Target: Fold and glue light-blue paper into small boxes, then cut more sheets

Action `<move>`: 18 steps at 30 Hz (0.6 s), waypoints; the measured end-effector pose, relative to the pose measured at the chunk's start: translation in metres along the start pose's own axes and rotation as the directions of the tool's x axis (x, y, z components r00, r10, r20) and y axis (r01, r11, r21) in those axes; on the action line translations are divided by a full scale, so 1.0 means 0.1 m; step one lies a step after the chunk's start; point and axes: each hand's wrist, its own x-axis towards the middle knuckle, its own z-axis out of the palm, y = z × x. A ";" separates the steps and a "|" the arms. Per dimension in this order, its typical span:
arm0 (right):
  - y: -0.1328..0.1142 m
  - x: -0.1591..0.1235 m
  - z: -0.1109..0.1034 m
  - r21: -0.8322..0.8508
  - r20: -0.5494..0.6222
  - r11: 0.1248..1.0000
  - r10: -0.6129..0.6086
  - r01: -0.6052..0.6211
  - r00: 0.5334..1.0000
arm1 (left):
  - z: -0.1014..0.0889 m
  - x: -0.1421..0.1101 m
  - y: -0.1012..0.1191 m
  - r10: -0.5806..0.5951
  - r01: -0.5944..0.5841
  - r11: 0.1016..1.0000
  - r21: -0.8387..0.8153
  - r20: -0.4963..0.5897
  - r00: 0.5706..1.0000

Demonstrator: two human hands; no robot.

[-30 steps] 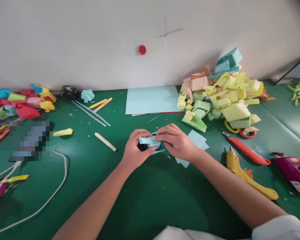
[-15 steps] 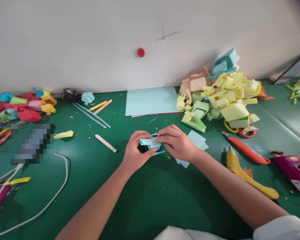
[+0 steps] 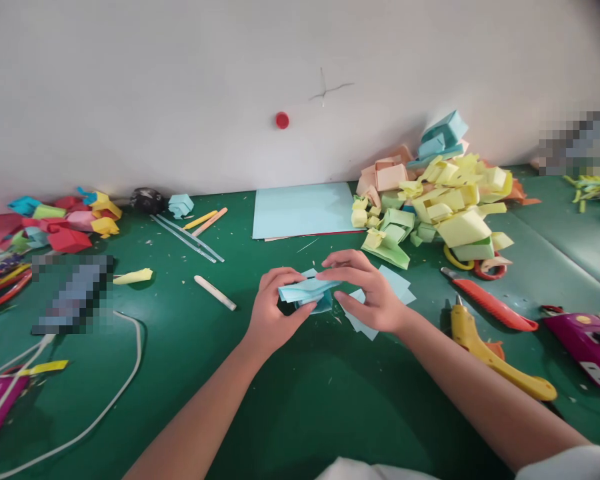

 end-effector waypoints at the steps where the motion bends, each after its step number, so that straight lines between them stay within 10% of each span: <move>1: -0.02 -0.02 -0.02 0.061 -0.020 0.997 0.041 -0.039 0.999 | 0.00 -0.01 0.03 0.019 -0.019 1.000 0.024 -0.008 1.000; 6: -0.14 -0.16 -0.07 0.242 -0.126 0.914 0.364 -0.327 0.923 | 0.01 -0.05 0.14 0.136 -0.126 0.978 0.165 -0.045 0.990; 10: -0.24 -0.22 -0.08 0.346 0.004 0.737 0.618 -0.581 0.786 | 0.06 -0.10 0.23 0.223 -0.196 0.944 0.267 -0.073 0.972; 18: -0.33 -0.18 -0.15 0.523 0.238 0.495 0.696 -0.694 0.677 | 0.11 -0.16 0.36 0.241 -0.236 0.949 0.209 0.003 0.970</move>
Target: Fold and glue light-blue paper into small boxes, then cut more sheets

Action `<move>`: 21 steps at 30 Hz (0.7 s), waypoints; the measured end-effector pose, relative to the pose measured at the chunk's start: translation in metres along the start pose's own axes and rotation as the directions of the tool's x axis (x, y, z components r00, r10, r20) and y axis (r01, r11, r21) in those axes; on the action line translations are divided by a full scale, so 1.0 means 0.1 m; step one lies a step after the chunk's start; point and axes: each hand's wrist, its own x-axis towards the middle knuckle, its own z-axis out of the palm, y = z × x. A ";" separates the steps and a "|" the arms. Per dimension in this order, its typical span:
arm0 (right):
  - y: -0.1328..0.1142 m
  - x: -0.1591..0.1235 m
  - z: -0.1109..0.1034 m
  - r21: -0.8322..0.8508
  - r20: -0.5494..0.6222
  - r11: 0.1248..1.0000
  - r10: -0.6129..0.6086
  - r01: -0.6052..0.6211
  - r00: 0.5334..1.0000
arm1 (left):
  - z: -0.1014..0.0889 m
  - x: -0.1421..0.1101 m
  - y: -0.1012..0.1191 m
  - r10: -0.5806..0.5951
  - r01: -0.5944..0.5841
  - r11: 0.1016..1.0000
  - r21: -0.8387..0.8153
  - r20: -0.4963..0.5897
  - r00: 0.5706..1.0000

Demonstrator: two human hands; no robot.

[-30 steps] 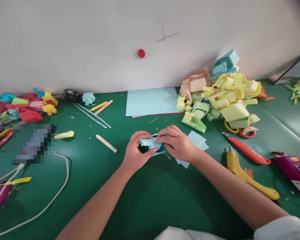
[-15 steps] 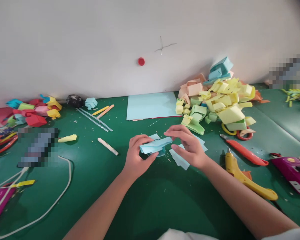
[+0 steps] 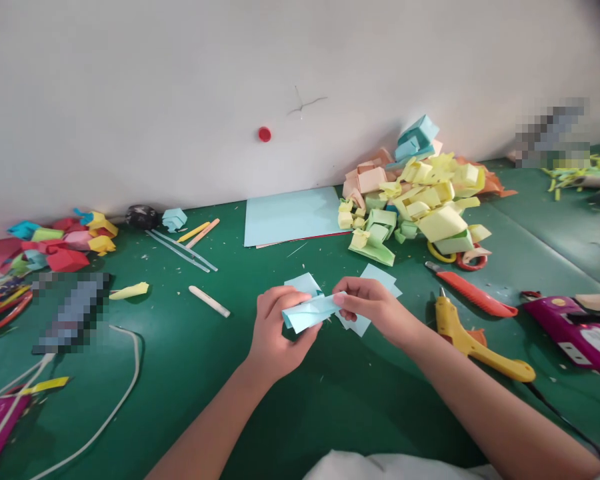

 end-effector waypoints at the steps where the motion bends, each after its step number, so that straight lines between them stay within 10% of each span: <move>1: -0.01 0.00 -0.01 0.013 0.001 1.000 0.012 -0.012 1.000 | 0.00 -0.01 0.01 -0.015 0.015 0.999 -0.029 0.015 1.000; 14: 0.01 -0.04 -0.03 0.022 -0.054 1.000 -0.012 0.013 0.998 | -0.07 -0.04 0.13 -0.194 0.250 0.897 -0.363 0.184 0.964; 21: 0.03 -0.09 -0.02 -0.155 -0.100 0.976 -0.168 0.152 0.981 | -0.03 0.11 0.31 -0.435 0.456 0.854 -0.250 0.138 0.890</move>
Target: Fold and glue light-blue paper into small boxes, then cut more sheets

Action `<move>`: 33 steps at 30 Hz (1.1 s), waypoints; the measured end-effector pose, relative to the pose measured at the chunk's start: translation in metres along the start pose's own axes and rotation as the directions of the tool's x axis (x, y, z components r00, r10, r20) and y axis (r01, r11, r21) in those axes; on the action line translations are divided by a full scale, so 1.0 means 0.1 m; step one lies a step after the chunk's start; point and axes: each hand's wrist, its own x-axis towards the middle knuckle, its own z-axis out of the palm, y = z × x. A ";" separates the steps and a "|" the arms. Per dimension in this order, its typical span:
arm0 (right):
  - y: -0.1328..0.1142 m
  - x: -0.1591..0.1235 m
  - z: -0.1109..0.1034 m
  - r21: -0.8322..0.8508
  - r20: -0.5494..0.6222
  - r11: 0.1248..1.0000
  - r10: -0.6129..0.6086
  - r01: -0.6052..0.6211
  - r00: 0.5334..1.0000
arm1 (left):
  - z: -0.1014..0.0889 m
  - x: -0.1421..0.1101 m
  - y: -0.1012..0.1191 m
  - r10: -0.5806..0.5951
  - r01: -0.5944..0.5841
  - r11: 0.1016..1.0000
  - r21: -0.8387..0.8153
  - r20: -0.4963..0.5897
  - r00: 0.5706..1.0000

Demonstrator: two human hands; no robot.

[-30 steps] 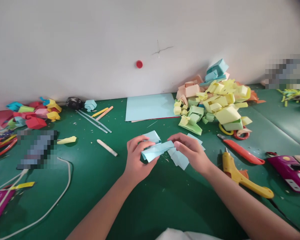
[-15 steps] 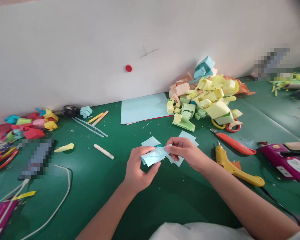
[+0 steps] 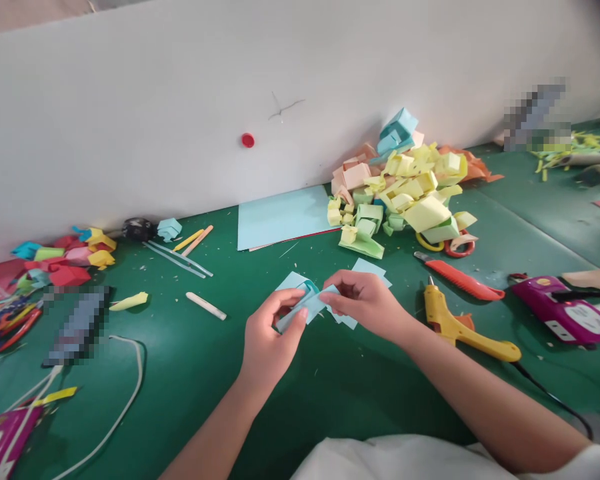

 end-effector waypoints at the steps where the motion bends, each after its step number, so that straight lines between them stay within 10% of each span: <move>1: 0.00 -0.01 0.01 -0.050 -0.011 0.998 -0.029 0.028 1.000 | 0.02 0.01 0.01 -0.010 0.011 1.000 0.013 -0.020 1.000; 20: 0.00 -0.07 -0.01 -0.307 0.017 0.917 -0.262 0.254 0.965 | 0.10 -0.07 -0.03 0.177 -0.163 0.977 0.139 -0.100 0.979; 33: 0.07 -0.09 -0.05 -0.273 0.150 0.778 -0.547 0.566 0.824 | 0.04 -0.13 -0.05 0.531 -0.474 0.783 0.402 -0.035 0.847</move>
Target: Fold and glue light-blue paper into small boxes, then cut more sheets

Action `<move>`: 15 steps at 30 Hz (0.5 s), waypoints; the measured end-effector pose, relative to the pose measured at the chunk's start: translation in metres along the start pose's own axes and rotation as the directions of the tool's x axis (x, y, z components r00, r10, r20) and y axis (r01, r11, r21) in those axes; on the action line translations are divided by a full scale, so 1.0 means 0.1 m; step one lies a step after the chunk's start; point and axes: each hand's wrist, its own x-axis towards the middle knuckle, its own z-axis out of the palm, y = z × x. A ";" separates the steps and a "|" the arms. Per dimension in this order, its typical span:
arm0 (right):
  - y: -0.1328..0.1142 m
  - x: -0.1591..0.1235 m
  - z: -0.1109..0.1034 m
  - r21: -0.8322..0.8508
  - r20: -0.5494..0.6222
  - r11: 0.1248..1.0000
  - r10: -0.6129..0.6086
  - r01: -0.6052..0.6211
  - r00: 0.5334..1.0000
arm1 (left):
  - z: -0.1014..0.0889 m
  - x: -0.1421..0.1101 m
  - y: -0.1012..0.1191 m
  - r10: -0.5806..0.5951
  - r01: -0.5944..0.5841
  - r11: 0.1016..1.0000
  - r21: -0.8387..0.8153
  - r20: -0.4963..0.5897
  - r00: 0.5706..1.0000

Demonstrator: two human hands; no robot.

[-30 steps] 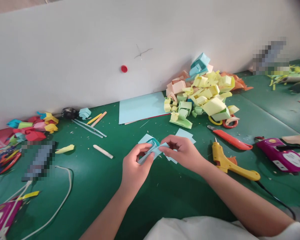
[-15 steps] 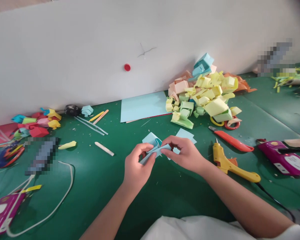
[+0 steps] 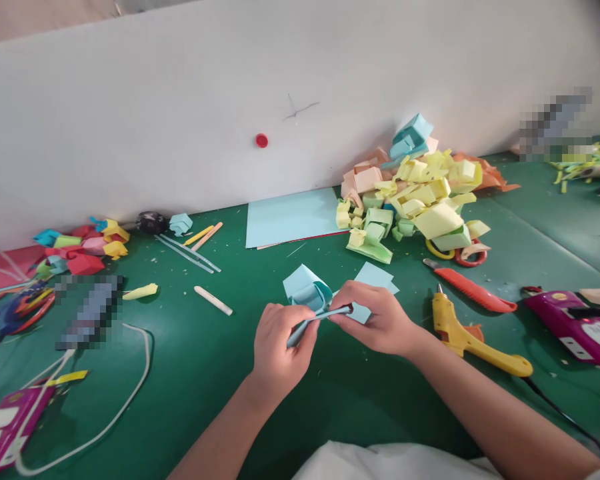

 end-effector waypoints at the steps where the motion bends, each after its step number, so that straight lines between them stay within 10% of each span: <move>1: 0.00 0.00 0.00 -0.001 0.004 1.000 -0.015 0.015 1.000 | 0.00 0.00 0.00 0.029 -0.029 1.000 0.005 -0.003 1.000; 15: 0.02 -0.01 0.06 -0.035 -0.040 0.976 -0.217 0.216 0.975 | -0.04 -0.03 -0.03 0.215 -0.213 0.977 0.022 -0.081 0.973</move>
